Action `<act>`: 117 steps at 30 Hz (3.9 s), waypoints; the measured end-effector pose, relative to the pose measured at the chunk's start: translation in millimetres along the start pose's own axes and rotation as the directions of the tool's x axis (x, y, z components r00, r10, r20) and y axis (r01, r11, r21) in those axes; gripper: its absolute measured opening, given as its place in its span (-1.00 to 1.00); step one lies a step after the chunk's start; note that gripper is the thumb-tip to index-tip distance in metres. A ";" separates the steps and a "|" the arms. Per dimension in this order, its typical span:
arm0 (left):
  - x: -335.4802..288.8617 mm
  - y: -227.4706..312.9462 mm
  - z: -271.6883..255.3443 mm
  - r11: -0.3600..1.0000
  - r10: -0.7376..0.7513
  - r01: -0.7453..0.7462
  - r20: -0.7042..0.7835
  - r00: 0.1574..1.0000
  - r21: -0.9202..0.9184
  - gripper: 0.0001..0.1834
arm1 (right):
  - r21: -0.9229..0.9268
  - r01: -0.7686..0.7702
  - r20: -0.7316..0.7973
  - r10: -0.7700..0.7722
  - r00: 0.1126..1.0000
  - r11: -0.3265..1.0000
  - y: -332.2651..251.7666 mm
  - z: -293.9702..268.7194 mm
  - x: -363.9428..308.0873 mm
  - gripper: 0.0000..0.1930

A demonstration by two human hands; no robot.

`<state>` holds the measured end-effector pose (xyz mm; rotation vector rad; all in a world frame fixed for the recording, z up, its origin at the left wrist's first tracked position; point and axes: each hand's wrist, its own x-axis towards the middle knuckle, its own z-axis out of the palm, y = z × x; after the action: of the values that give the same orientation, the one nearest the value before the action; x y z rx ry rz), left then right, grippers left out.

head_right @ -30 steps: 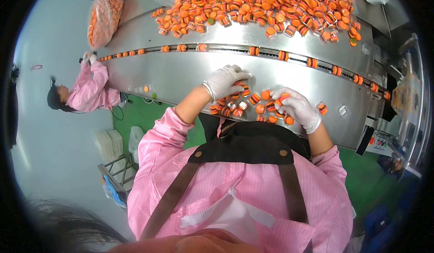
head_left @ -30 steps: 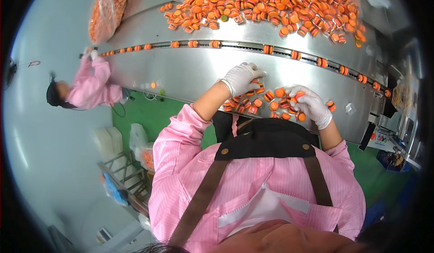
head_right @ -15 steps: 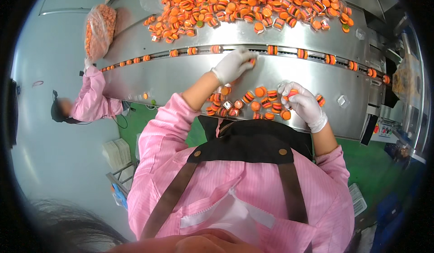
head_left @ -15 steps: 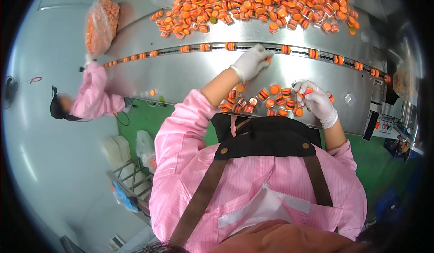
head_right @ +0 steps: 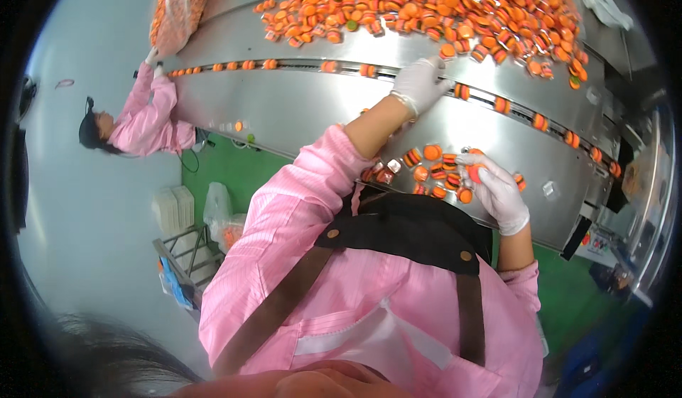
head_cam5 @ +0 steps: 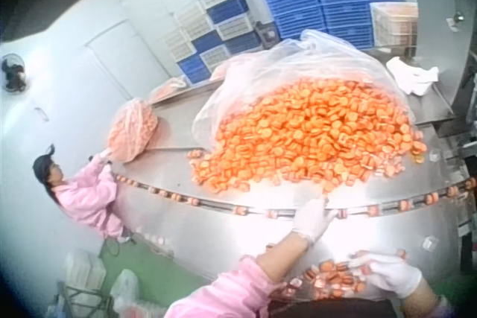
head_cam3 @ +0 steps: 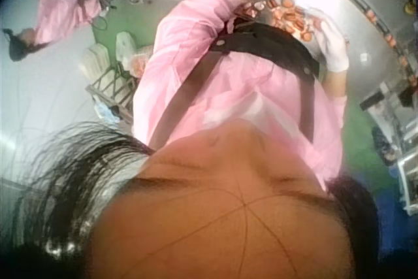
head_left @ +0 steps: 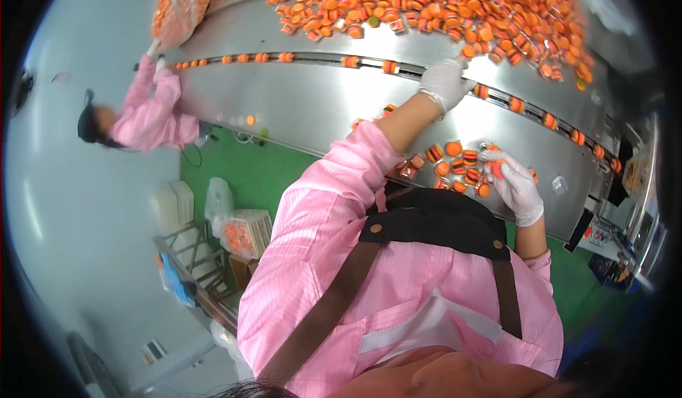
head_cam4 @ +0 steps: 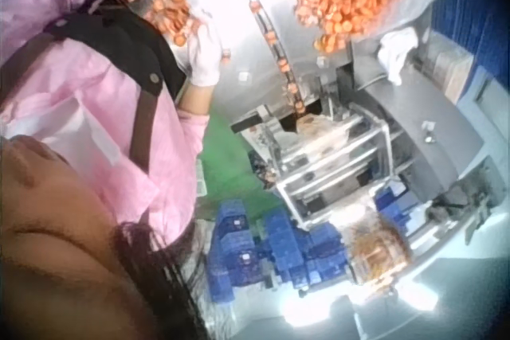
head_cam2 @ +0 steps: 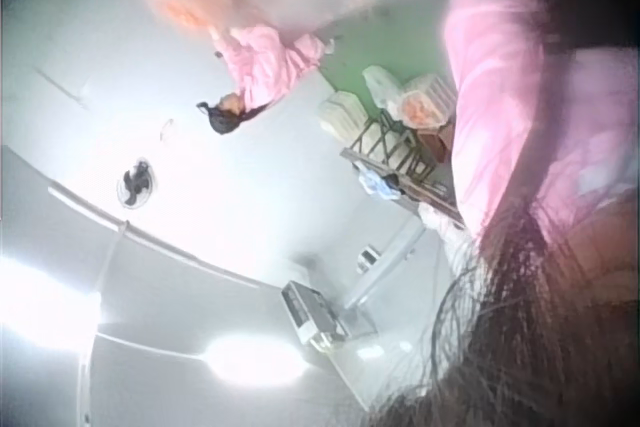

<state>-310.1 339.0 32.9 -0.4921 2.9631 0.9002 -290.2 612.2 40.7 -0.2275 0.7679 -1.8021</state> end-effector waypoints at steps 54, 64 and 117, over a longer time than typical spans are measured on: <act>-124.0 36.7 7.6 0.637 -0.049 0.282 0.327 0.944 -0.718 -0.41 | -0.973 -0.056 -0.086 -0.128 0.988 0.223 -29.0 65.3 42.8 -0.64; -101.3 2.3 3.7 0.751 -0.247 0.121 -0.105 0.963 -0.649 -0.47 | -0.862 -0.078 -0.165 -0.133 0.977 0.500 -40.8 28.3 86.8 -0.77; 57.5 -141.2 -114.8 0.929 -0.174 0.240 -0.239 0.955 0.281 -0.70 | -0.856 -0.120 -0.184 -0.079 0.980 0.503 -23.6 -64.3 76.1 -0.82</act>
<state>-312.9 148.6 46.7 -0.9145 3.0706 0.3771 -369.4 572.7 -10.8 -0.7014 1.8068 -1.2562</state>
